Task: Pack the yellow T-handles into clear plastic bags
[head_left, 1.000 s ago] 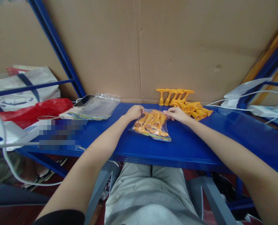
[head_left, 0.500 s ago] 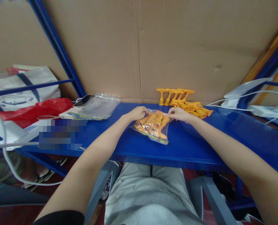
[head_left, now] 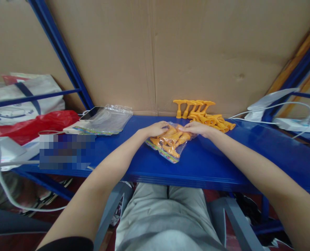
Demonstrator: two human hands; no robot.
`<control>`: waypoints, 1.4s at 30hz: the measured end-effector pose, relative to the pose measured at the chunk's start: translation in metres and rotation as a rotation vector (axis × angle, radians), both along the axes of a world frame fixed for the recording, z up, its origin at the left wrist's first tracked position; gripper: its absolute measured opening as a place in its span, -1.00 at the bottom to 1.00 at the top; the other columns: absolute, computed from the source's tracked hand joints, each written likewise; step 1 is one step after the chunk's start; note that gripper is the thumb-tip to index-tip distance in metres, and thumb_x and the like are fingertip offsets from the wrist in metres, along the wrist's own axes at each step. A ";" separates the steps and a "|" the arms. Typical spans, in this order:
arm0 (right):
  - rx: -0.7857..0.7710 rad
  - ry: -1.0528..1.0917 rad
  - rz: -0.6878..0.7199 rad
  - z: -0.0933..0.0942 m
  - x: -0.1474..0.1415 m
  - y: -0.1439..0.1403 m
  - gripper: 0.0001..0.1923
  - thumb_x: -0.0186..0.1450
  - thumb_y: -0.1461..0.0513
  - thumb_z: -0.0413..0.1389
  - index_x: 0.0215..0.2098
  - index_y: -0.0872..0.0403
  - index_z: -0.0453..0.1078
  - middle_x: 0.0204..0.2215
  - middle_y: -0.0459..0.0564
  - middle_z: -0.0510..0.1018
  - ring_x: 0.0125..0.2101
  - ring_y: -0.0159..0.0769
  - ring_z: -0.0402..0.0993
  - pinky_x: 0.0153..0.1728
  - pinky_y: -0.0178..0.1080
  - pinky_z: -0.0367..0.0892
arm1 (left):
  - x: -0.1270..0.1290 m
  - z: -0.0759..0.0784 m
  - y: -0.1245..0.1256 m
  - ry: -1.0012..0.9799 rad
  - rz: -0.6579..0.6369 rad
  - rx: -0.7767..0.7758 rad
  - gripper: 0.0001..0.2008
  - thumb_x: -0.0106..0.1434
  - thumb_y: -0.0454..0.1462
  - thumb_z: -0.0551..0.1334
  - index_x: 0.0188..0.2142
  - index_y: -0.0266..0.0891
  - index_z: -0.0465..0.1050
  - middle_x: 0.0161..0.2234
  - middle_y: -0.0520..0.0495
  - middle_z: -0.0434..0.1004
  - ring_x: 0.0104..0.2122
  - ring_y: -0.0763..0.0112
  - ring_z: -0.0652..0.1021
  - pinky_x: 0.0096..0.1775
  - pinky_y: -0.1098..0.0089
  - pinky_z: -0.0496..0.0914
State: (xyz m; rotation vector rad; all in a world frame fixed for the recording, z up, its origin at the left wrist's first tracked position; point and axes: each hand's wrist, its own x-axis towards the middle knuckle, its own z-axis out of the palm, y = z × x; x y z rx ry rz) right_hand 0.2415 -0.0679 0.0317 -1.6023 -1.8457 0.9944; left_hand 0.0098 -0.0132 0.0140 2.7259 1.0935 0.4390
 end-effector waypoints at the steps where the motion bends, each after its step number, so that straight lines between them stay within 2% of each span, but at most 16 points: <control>1: -0.002 -0.007 -0.007 0.000 -0.001 0.001 -0.55 0.04 -0.11 0.30 -0.52 0.13 0.52 -0.60 -0.04 0.53 -0.61 -0.44 0.34 -0.61 -0.39 0.22 | 0.000 0.000 0.000 0.004 0.007 -0.005 -0.64 0.27 -0.31 0.10 0.03 -0.26 0.46 0.15 -0.15 0.43 0.14 0.32 0.41 0.20 0.34 0.19; 5: -0.041 0.056 -0.023 0.002 -0.007 0.007 -0.60 0.01 -0.05 0.35 -0.53 0.13 0.51 -0.53 0.02 0.59 -0.57 -0.40 0.41 -0.59 -0.38 0.28 | 0.002 -0.002 0.001 0.010 0.020 0.007 -0.66 0.26 -0.32 0.09 -0.01 -0.24 0.49 0.13 -0.12 0.45 0.13 0.30 0.42 0.19 0.35 0.20; 8: -0.128 0.128 -0.007 0.007 -0.013 0.010 -0.64 0.03 0.01 0.37 -0.52 0.14 0.48 -0.48 0.07 0.61 -0.54 -0.37 0.46 -0.55 -0.37 0.35 | 0.002 -0.003 0.001 0.017 0.024 0.032 -0.65 0.26 -0.33 0.08 -0.02 -0.25 0.50 0.10 -0.12 0.48 0.11 0.31 0.44 0.19 0.36 0.21; 12: -0.266 0.229 0.039 0.013 -0.024 0.013 -0.72 0.14 0.07 0.31 -0.46 0.13 0.45 -0.51 0.05 0.60 -0.53 -0.36 0.49 -0.51 -0.35 0.43 | -0.002 -0.002 0.001 -0.013 0.038 0.058 -0.64 0.24 -0.37 0.08 -0.03 -0.30 0.52 0.08 -0.15 0.50 0.09 0.29 0.46 0.18 0.34 0.24; 18: -0.465 0.370 0.106 0.018 -0.042 0.019 -0.83 0.29 0.15 0.16 -0.35 0.12 0.43 -0.53 -0.01 0.60 -0.52 -0.37 0.53 -0.41 -0.37 0.48 | -0.008 -0.003 0.002 -0.093 0.081 0.165 -0.57 0.18 -0.44 0.04 -0.03 -0.26 0.53 0.06 -0.10 0.52 0.09 0.32 0.48 0.19 0.32 0.27; 24: -0.482 0.503 0.084 0.016 -0.049 0.014 -0.90 0.33 0.30 0.08 -0.30 0.17 0.43 -0.50 0.04 0.62 -0.52 -0.37 0.55 -0.38 -0.35 0.49 | -0.009 -0.004 0.004 -0.168 0.076 0.278 -0.55 0.21 -0.47 -0.01 -0.02 -0.30 0.53 0.05 -0.14 0.53 0.08 0.31 0.49 0.18 0.27 0.29; 30: -0.305 0.601 0.009 0.014 -0.046 0.004 -0.88 0.29 0.41 0.06 -0.33 0.20 0.44 -0.50 0.06 0.62 -0.50 -0.36 0.55 -0.37 -0.35 0.50 | -0.013 0.006 -0.003 -0.304 0.052 0.381 -0.59 0.20 -0.47 0.01 -0.06 -0.32 0.53 0.05 -0.16 0.52 0.08 0.32 0.48 0.18 0.27 0.29; 35: -0.105 0.677 -0.179 0.037 -0.026 -0.003 -0.85 0.27 0.45 0.05 -0.34 0.15 0.41 -0.49 0.02 0.60 -0.51 -0.35 0.53 -0.36 -0.27 0.51 | -0.023 0.016 -0.004 -0.416 0.085 0.503 -0.59 0.21 -0.46 0.03 -0.01 -0.29 0.46 0.04 -0.16 0.50 0.09 0.30 0.45 0.18 0.18 0.29; 39: 0.103 0.756 -0.343 0.056 0.019 -0.006 -0.85 0.32 0.41 -0.02 -0.32 0.14 0.37 -0.39 0.13 0.59 -0.40 -0.27 0.56 -0.32 -0.20 0.50 | -0.026 0.016 -0.003 -0.425 0.109 0.538 -0.59 0.18 -0.47 0.04 -0.03 -0.28 0.46 -0.02 -0.16 0.52 0.05 0.28 0.47 0.15 0.18 0.32; 41: 0.295 0.704 -0.452 0.058 0.056 -0.003 -0.85 0.34 0.40 -0.04 -0.32 0.15 0.34 -0.33 0.21 0.58 -0.35 -0.24 0.57 -0.32 -0.18 0.49 | -0.024 0.013 -0.003 -0.418 0.106 0.545 -0.60 0.16 -0.48 0.05 -0.05 -0.29 0.46 -0.04 -0.17 0.54 0.02 0.28 0.49 0.14 0.19 0.33; 42: 0.435 0.601 -0.512 0.056 0.077 -0.001 -0.83 0.33 0.42 -0.06 -0.33 0.15 0.32 -0.31 0.24 0.56 -0.34 -0.23 0.57 -0.34 -0.17 0.48 | -0.022 0.012 -0.003 -0.413 0.102 0.547 -0.60 0.15 -0.48 0.05 -0.05 -0.30 0.47 -0.05 -0.17 0.54 0.01 0.28 0.49 0.14 0.18 0.33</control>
